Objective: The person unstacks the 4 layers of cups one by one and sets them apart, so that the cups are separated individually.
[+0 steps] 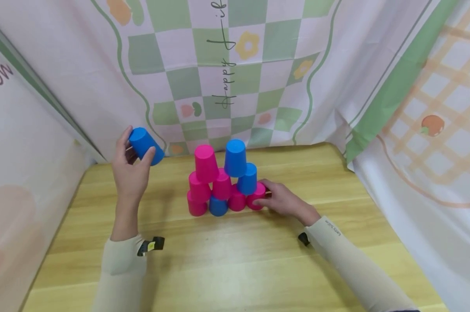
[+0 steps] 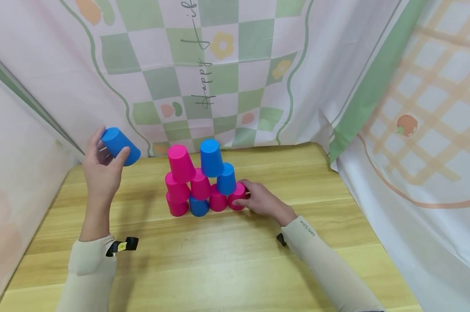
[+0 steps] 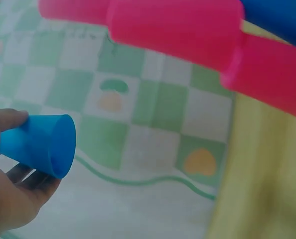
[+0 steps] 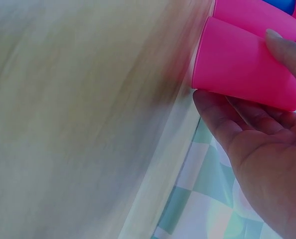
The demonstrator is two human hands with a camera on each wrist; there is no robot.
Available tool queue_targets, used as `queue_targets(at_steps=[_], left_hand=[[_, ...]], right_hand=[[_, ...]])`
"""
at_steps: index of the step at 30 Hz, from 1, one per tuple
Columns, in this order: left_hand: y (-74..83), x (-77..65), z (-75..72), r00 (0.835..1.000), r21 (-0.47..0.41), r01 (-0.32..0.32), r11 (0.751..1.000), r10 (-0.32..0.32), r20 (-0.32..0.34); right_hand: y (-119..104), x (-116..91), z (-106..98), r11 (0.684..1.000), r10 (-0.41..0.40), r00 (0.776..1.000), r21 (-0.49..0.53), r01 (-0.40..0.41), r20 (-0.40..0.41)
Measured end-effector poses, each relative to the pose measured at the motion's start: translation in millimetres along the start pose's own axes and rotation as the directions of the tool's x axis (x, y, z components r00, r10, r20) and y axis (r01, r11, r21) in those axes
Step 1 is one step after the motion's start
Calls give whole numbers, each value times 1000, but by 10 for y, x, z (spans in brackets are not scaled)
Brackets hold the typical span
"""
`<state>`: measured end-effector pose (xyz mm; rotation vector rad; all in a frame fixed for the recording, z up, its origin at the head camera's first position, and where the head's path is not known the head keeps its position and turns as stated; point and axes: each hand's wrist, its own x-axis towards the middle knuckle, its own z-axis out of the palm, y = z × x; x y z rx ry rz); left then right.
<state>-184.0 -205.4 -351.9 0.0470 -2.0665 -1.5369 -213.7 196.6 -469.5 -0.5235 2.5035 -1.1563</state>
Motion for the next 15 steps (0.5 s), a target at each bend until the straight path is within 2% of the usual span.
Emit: queue_targets(at_steps=[7, 9, 15], left_hand=[[-260, -35, -70, 997, -14, 48, 999, -49, -53], [-321, -43, -80, 993, -13, 88, 996, -89, -73], [-515, -78, -128, 963, 3, 231, 973, -228, -146]], right_hand=[[20, 0, -7, 1000, 1, 1000, -3, -1, 1], [22, 1, -9, 1000, 3, 1000, -3, -3, 2], [8, 2, -3, 1000, 1, 1000, -4, -1, 3]])
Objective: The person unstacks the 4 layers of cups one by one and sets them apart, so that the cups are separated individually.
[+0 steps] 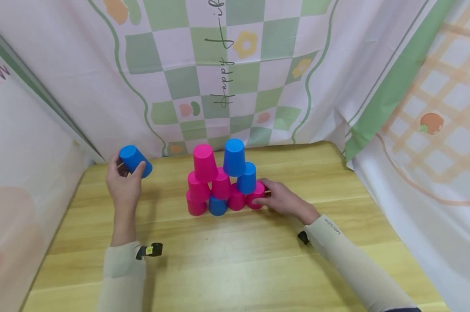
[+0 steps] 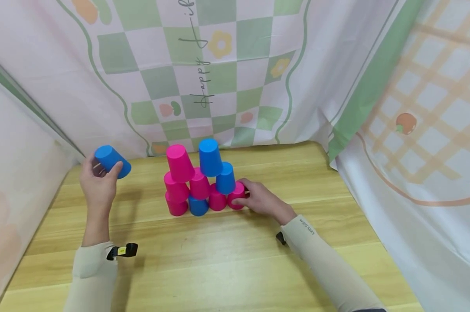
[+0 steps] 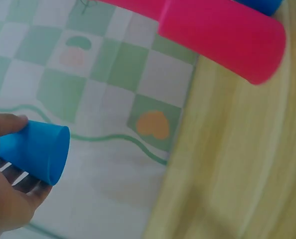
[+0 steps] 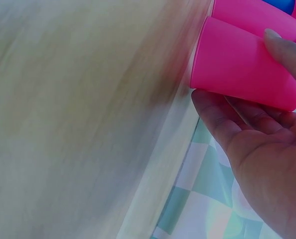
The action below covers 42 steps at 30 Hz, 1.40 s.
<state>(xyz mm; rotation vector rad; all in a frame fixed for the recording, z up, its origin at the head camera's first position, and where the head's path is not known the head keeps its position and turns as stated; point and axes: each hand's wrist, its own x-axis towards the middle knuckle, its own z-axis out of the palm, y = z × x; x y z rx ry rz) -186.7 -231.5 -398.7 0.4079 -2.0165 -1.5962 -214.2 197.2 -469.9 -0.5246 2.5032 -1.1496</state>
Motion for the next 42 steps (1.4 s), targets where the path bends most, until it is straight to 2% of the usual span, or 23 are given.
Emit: queue_targets(at_steps=[9, 18, 21, 28, 34, 39, 42], left_hand=[[-233, 38, -116, 987, -24, 115, 993, -117, -113], [-475, 114, -244, 952, -32, 208, 978, -210, -223], [-546, 122, -287, 943, -33, 215, 976, -216, -252], [-681, 108, -378, 930, -39, 260, 965, -261, -259], [-769, 78, -440, 926, -35, 299, 954, -299, -229], [-793, 53, -460, 909, -46, 351, 935, -352, -225], [-797, 57, -472, 903, -43, 366, 930, -366, -224]], right_hand=[[-32, -23, -1, 1000, 1, 1000, -1, -1, 0], [-12, -13, 7, 1000, -3, 1000, 9, 3, 7], [-4, -15, 5, 1000, -8, 1000, 11, 8, 10], [1, -7, 8, 1000, -18, 1000, 12, 18, 7], [18, -12, 10, 1000, -23, 1000, 5, 23, 4], [7, -22, 1, 1000, -15, 1000, 5, 15, 4], [-10, -23, -1, 1000, -19, 1000, 7, 19, 0]])
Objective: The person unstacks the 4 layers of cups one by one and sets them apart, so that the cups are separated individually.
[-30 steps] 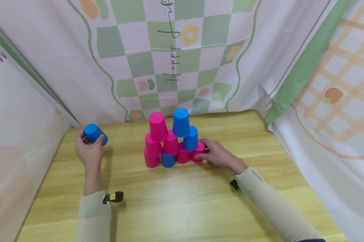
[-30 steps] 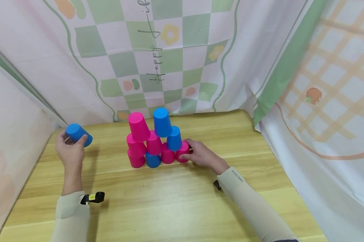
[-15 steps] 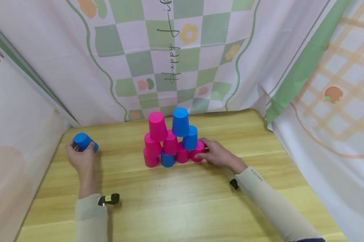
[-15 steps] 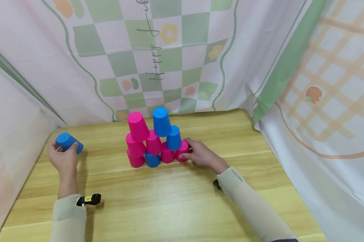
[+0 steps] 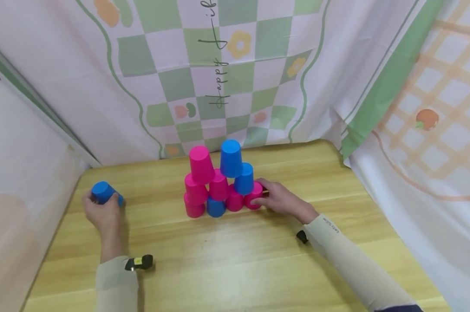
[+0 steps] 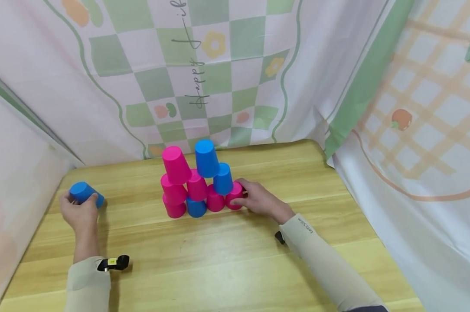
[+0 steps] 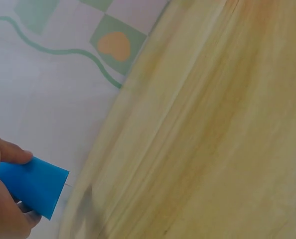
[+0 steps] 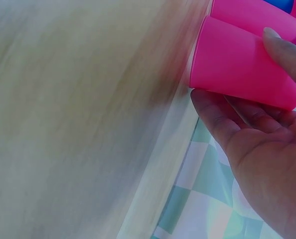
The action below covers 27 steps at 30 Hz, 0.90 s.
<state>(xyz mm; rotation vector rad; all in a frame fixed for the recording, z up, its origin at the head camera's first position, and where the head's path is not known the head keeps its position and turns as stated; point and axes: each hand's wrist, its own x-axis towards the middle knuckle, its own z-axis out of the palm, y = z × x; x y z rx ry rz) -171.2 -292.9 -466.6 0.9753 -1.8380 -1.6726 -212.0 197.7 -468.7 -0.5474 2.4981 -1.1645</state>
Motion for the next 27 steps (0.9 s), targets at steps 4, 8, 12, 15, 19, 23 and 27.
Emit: queue_targets(at_steps=[4, 8, 12, 15, 19, 23, 27], left_hand=[[-31, 9, -26, 1000, 5, 16, 1000, -16, 0], [-79, 8, -45, 1000, 14, 21, 1000, -21, 10], [-122, 12, -42, 1000, 6, 11, 1000, -11, 21], [-143, 16, -33, 1000, 7, 4, 1000, -5, 22], [-156, 11, -22, 1000, 20, 5, 1000, -5, 30], [-158, -15, -29, 998, 32, 27, 999, -28, 52], [-164, -30, -33, 997, 28, 46, 999, -47, 60]], right_hand=[[-20, 10, 5, 1000, -15, 1000, 2, 15, 6], [-13, 24, 15, 1000, -12, 1000, -2, 12, 9], [9, 22, 16, 1000, -5, 1000, -7, 5, 5], [18, 18, 13, 1000, -4, 1000, -8, 4, 3], [20, 12, 8, 1000, -6, 1000, -12, 6, 0], [20, 8, 6, 1000, -6, 1000, -10, 6, 1], [14, 6, 7, 1000, -8, 1000, -7, 8, 1]])
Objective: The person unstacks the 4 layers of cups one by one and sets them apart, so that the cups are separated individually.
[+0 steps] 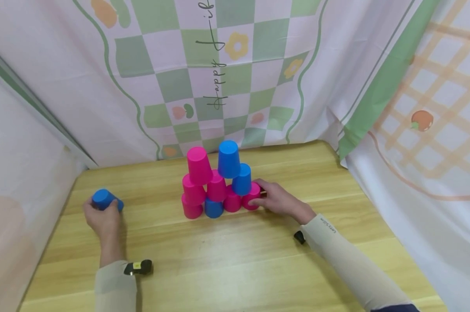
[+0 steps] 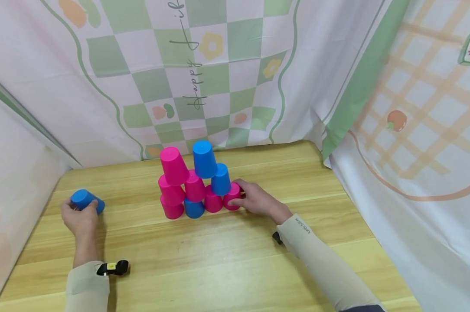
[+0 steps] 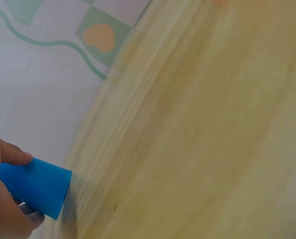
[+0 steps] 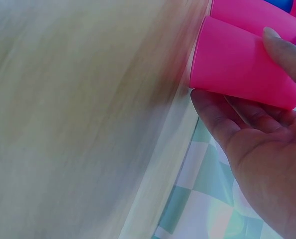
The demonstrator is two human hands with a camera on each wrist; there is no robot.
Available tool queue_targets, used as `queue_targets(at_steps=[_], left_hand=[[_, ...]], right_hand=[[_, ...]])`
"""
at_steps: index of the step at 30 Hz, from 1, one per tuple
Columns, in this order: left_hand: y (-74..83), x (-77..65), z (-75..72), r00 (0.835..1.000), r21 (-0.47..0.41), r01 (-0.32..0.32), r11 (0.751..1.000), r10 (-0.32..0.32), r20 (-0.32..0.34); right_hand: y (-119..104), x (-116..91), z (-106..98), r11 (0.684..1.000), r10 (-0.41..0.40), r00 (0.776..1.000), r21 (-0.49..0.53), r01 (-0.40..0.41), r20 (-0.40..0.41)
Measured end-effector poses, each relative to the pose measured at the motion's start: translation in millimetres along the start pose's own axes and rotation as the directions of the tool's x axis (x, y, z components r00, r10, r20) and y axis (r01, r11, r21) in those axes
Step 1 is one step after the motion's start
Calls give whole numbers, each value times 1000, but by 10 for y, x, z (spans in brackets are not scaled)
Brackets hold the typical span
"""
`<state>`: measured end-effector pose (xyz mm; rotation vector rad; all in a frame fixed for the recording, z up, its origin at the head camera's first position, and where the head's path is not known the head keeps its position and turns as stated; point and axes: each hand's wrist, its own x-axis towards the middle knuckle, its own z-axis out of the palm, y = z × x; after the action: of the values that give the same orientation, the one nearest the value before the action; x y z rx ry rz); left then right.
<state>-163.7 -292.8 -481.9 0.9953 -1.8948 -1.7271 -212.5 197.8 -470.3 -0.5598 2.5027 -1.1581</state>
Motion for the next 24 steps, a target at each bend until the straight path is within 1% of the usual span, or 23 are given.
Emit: queue_targets(at_steps=[4, 8, 12, 20, 24], left_hand=[[-13, -16, 5, 1000, -4, 9, 1000, -9, 0], [-11, -38, 5, 999, -17, 33, 999, -33, 10], [-14, -36, -1, 999, -15, 32, 999, -32, 16], [-9, -24, -14, 1000, 0, -8, 1000, 8, 13], [15, -22, -8, 999, 7, -48, 999, 47, 10]], right_hand=[[-4, -6, 2, 1000, 3, 1000, -1, -3, -3], [-13, -10, -3, 1000, 8, 1000, -1, -8, -2], [-13, -10, -3, 1000, 9, 1000, -4, -9, 0], [-7, -6, 0, 1000, 6, 1000, -4, -6, -2], [6, 1, -1, 1000, 9, 1000, 1, -9, -1]])
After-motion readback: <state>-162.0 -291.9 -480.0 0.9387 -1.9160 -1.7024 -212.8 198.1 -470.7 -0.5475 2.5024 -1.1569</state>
